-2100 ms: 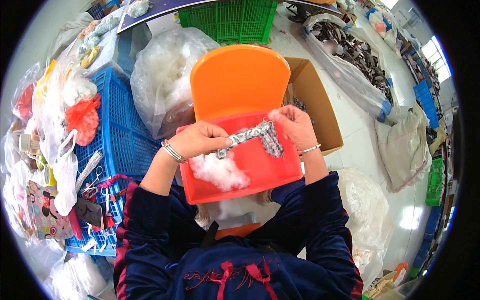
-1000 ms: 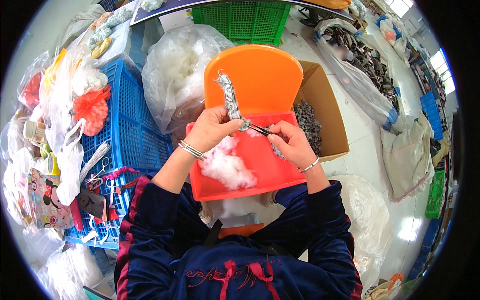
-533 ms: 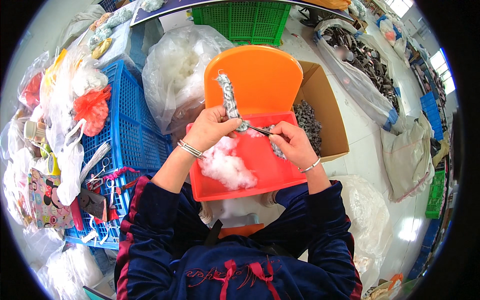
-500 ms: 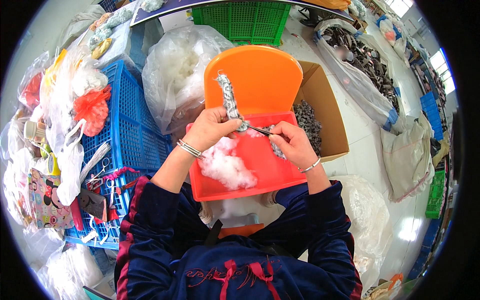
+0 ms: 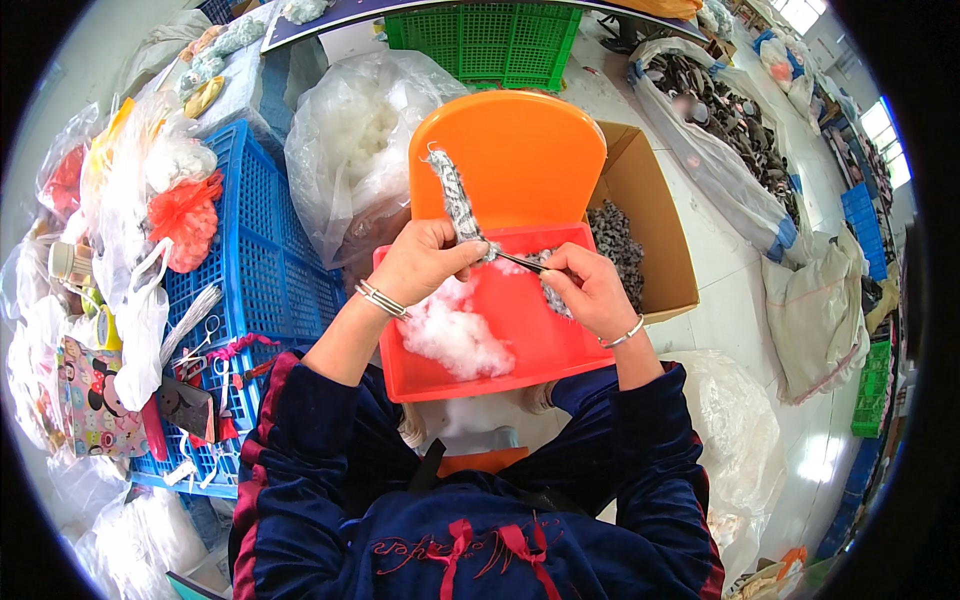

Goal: The person uses scissors to cut a patterned fabric tube and then stuffs it with white cotton-like material. The person repeatedly cuts and stuffs multiple fabric pieces, placing the finished stuffed items into a red tray.

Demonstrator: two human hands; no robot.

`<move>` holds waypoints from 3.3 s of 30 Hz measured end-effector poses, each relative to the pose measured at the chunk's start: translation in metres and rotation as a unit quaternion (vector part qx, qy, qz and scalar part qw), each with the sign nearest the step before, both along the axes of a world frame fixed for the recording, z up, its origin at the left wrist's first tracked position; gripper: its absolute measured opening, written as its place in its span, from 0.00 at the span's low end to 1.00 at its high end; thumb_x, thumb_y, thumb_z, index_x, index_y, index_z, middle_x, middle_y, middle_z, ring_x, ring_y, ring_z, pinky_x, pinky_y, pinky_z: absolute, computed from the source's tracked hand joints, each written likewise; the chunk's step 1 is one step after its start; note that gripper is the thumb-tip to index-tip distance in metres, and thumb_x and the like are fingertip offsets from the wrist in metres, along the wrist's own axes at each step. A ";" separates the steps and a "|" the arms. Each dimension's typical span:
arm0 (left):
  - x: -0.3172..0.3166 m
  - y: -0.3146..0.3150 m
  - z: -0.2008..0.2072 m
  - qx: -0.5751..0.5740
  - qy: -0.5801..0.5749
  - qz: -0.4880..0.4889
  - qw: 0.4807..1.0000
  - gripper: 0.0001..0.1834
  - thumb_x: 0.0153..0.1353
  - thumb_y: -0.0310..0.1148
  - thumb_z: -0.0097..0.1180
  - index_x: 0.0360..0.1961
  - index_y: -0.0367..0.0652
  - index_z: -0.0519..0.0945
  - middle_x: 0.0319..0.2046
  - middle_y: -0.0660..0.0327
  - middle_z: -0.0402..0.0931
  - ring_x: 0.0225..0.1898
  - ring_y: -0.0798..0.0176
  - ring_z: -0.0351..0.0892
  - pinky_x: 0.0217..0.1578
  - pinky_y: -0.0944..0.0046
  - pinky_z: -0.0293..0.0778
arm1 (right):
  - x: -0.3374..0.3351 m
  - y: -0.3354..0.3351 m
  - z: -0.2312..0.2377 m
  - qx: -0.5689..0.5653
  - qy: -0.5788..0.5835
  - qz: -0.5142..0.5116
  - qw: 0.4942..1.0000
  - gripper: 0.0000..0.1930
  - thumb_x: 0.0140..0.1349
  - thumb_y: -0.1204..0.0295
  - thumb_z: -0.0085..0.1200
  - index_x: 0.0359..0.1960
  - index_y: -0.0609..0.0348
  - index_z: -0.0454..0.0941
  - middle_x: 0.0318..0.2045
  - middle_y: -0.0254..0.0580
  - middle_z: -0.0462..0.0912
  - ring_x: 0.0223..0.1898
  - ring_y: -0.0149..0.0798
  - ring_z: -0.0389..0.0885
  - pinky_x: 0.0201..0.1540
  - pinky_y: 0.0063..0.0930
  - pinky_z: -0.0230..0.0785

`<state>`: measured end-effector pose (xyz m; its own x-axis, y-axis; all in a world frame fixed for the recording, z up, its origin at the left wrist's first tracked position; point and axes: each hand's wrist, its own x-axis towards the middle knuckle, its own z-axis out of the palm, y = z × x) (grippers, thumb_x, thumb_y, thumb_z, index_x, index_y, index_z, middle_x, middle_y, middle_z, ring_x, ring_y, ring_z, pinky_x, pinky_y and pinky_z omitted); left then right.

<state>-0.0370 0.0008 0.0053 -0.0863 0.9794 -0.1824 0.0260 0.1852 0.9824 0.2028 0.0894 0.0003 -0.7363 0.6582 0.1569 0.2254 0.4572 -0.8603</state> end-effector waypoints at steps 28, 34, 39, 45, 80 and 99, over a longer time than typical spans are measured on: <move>0.019 -0.002 -0.009 0.066 -0.127 0.060 0.988 0.14 0.65 0.35 0.56 0.39 0.32 0.83 0.26 0.63 0.80 0.28 0.73 0.78 0.31 0.72 0.74 | -0.026 -0.025 -0.025 -0.162 0.110 -0.061 0.979 0.04 0.64 0.75 0.54 0.33 0.63 0.74 0.25 0.26 0.71 0.26 0.19 0.65 0.28 0.17 0.60; 0.025 0.001 -0.011 0.056 -0.152 0.118 0.980 0.15 0.66 0.36 0.55 0.40 0.31 0.82 0.19 0.68 0.70 0.21 0.75 0.65 0.28 0.70 0.71 | -0.024 -0.023 -0.028 -0.069 0.110 -0.052 0.990 0.04 0.64 0.76 0.54 0.33 0.64 0.74 0.25 0.29 0.73 0.25 0.21 0.66 0.28 0.18 0.60; 0.047 0.002 -0.022 0.066 -0.188 0.113 0.973 0.14 0.65 0.35 0.55 0.37 0.32 0.82 0.19 0.69 0.68 0.20 0.76 0.63 0.27 0.71 0.71 | -0.029 -0.031 -0.033 -0.132 0.133 -0.066 0.980 0.02 0.66 0.77 0.51 0.34 0.61 0.73 0.25 0.25 0.70 0.26 0.18 0.64 0.29 0.15 0.58; 0.047 0.003 -0.017 0.050 -0.153 0.069 0.985 0.13 0.65 0.36 0.56 0.39 0.34 0.82 0.23 0.69 0.74 0.24 0.76 0.69 0.30 0.73 0.71 | -0.037 -0.031 -0.016 -0.200 0.145 -0.076 0.966 0.04 0.64 0.76 0.54 0.32 0.63 0.74 0.25 0.25 0.72 0.27 0.18 0.65 0.29 0.16 0.60; -0.019 0.010 -0.002 0.092 -0.024 0.184 0.978 0.12 0.61 0.36 0.61 0.25 0.39 0.79 0.20 0.67 0.75 0.20 0.77 0.69 0.23 0.74 0.66 | -0.094 -0.014 -0.118 0.118 -0.336 0.137 0.924 0.20 0.58 0.64 0.52 0.52 0.52 0.71 0.40 0.53 0.81 0.43 0.53 0.80 0.44 0.49 0.71; 0.011 0.001 -0.027 -0.059 0.188 -0.308 0.931 0.16 0.58 0.42 0.60 0.29 0.38 0.84 0.22 0.61 0.81 0.25 0.71 0.77 0.28 0.68 0.73 | -0.013 0.012 -0.032 -0.297 0.017 -0.027 0.954 0.09 0.59 0.72 0.56 0.41 0.61 0.77 0.27 0.28 0.77 0.25 0.20 0.71 0.26 0.17 0.63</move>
<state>-0.0259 0.0020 -0.0221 0.4054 0.8394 -0.3620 0.5002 0.1278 0.8564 0.1894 0.1011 -0.0315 -0.7006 0.6750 -0.2314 0.2014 -0.1242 -0.9716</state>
